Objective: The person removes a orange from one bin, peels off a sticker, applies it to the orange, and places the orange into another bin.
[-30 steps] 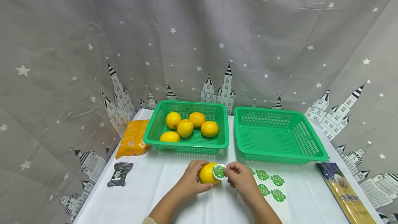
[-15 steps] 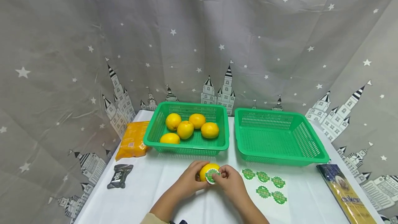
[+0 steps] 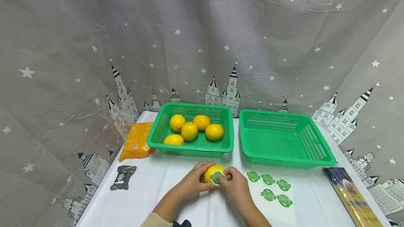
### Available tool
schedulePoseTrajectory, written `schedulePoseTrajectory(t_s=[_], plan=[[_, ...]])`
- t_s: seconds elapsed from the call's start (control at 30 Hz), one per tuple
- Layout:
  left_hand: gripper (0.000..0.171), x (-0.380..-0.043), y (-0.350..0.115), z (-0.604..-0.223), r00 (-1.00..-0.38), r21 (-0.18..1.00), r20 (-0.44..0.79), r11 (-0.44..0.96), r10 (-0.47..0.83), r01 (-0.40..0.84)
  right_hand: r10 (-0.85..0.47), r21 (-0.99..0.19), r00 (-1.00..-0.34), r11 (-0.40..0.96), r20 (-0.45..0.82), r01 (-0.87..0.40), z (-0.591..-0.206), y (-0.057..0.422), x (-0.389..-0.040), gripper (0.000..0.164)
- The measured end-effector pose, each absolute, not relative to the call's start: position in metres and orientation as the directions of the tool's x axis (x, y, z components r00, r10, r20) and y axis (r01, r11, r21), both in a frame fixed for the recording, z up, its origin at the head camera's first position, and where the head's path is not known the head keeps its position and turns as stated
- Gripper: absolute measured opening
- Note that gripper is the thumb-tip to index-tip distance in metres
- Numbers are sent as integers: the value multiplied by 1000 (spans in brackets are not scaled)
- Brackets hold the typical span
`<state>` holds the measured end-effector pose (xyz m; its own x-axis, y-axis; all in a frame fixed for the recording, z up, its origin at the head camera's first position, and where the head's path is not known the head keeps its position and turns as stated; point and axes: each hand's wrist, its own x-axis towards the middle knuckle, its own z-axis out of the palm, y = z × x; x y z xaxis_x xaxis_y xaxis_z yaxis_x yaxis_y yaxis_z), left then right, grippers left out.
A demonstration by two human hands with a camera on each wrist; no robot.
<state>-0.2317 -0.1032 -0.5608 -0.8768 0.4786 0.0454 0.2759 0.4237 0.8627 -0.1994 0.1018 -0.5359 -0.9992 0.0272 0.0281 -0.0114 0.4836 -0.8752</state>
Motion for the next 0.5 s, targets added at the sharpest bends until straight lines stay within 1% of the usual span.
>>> schedulePoseTrajectory(t_s=[0.13,0.33,0.4,0.5], plan=[[75,-232,-104,-560,-871,856,34,436,490,278,10,-863,-1000,505,27,-18,-535,104,-198,28],[60,-231,-98,-554,-881,867,-17,446,472,223,-28,-868,-1000,496,10,-22,-537,108,-201,38],[57,-230,-93,-554,-889,864,-28,459,456,208,-37,-880,-999,475,-1,-17,-539,109,-202,40],[57,-227,-85,-556,-903,857,-43,481,427,186,-49,-922,-998,388,-30,9,-542,110,-205,39]])
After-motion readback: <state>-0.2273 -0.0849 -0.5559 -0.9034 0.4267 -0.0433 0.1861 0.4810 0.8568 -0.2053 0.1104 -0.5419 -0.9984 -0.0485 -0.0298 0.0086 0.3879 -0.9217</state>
